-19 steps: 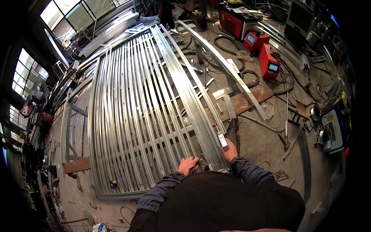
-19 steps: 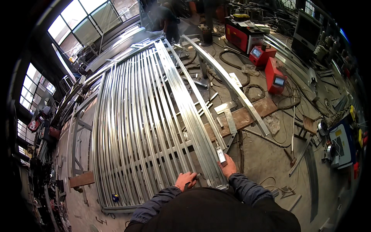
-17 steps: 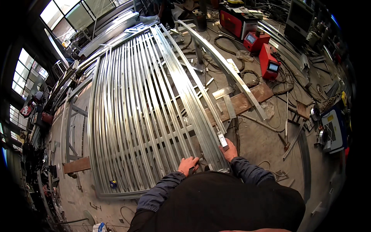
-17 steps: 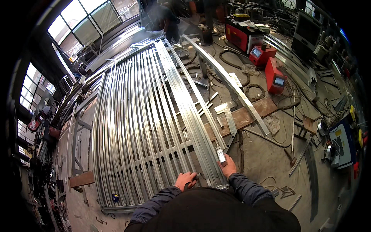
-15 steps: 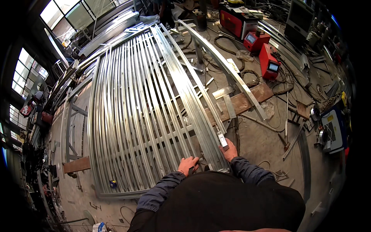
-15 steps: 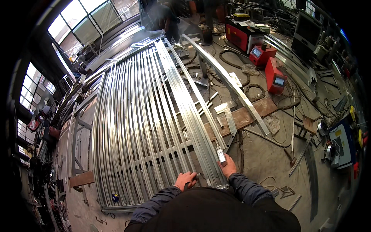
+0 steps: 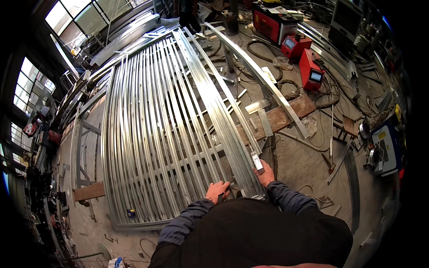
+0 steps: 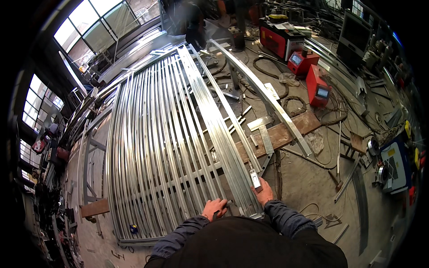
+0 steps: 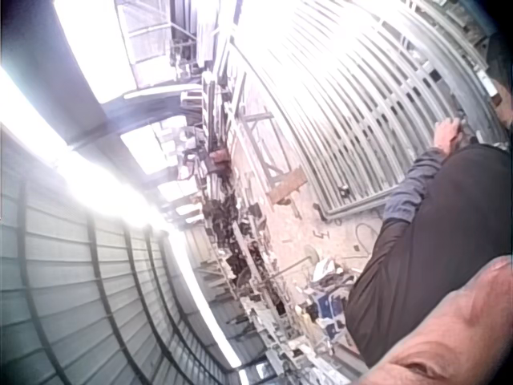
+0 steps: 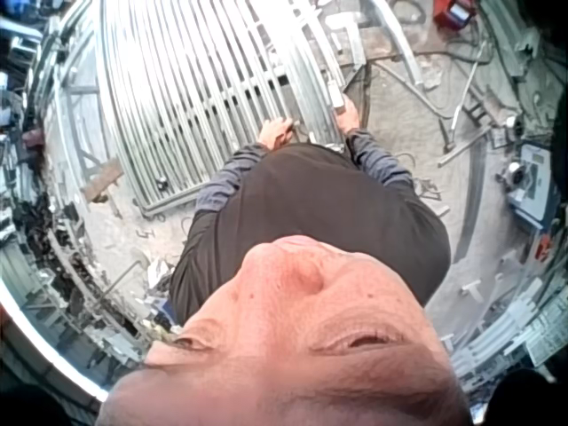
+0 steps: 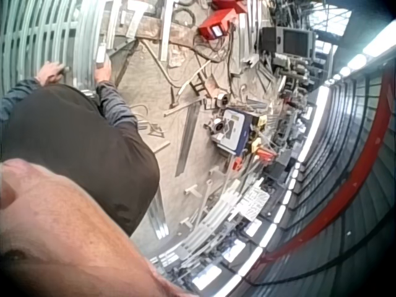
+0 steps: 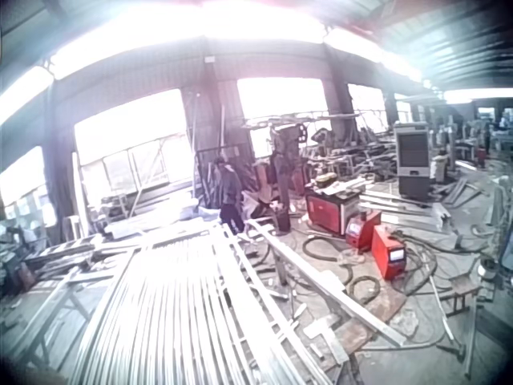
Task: The person uses a pneumatic rivet gun to fasten metal bars to a large metal frame. They repeatedly position the tool and fire it at multiple points along the frame's edge, then flip the frame to continue working on the opposite side.
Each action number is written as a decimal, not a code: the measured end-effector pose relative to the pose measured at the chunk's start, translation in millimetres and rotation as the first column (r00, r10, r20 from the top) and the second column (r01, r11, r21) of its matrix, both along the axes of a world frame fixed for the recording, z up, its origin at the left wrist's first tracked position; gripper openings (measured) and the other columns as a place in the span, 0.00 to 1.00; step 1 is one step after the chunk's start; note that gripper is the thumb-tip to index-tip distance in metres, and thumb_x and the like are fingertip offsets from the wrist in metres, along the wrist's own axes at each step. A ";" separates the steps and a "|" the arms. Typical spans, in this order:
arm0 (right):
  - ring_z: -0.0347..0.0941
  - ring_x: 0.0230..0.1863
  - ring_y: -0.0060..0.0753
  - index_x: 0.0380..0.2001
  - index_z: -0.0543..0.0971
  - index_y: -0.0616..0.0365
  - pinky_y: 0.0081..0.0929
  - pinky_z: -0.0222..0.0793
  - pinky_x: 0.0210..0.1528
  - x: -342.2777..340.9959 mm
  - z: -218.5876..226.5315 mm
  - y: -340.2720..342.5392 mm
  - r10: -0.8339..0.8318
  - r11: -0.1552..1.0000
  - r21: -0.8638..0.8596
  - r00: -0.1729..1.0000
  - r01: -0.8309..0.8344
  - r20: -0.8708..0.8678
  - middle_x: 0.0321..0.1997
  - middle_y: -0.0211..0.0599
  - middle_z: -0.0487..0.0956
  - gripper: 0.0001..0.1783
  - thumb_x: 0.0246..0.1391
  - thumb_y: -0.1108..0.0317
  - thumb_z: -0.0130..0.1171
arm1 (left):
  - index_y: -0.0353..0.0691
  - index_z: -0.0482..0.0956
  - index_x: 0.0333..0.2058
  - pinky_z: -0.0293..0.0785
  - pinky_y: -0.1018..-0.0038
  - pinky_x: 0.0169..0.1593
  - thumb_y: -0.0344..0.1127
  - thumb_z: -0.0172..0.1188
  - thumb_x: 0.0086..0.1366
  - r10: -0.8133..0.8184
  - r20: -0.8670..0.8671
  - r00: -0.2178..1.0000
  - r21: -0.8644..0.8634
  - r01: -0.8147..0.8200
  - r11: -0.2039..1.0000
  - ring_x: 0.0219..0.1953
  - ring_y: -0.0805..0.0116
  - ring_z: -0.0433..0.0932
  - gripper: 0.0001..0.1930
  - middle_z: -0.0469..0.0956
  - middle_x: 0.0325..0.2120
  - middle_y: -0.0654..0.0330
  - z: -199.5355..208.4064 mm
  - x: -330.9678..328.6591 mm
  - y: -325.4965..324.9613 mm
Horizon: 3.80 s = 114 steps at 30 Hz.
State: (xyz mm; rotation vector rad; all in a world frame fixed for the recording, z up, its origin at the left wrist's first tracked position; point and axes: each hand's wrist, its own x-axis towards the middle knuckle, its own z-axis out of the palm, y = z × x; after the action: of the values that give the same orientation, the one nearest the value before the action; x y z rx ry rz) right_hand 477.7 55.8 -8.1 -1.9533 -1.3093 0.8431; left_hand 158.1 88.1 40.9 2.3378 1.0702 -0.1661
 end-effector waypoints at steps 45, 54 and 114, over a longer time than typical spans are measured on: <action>0.74 0.65 0.62 0.73 0.68 0.52 0.51 0.73 0.64 1.8 -4.7 -0.6 0.008 1.000 -0.012 1.000 -0.008 0.015 0.66 0.50 0.76 0.41 0.66 0.43 0.67 | 0.48 0.74 0.54 0.66 0.50 0.46 0.46 0.59 0.77 -0.031 -0.010 0.999 0.081 0.031 0.996 0.38 0.43 0.76 0.14 0.74 0.37 0.52 3.2 3.8 -3.6; 0.75 0.64 0.62 0.70 0.71 0.55 0.49 0.73 0.64 0.8 -1.2 -0.4 -0.011 1.000 0.017 1.000 0.011 0.002 0.63 0.54 0.78 0.38 0.65 0.47 0.70 | 0.50 0.75 0.55 0.65 0.51 0.45 0.47 0.58 0.78 -0.032 0.013 0.999 0.086 0.030 0.996 0.38 0.44 0.75 0.14 0.73 0.36 0.52 4.5 3.9 -2.3; 0.75 0.62 0.65 0.69 0.71 0.52 0.53 0.73 0.62 1.4 -4.4 -3.7 -0.002 0.998 0.058 1.000 0.002 0.001 0.62 0.53 0.78 0.36 0.64 0.49 0.70 | 0.50 0.74 0.56 0.68 0.53 0.47 0.47 0.55 0.78 -0.039 0.023 0.999 0.049 0.038 0.998 0.41 0.45 0.78 0.14 0.77 0.41 0.52 -2.6 -2.9 -3.3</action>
State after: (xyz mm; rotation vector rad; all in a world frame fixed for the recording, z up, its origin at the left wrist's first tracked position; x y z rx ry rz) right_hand 479.2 52.1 -12.6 -1.9105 -1.3175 0.7945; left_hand 155.2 84.8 38.2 2.3991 1.0289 -0.1275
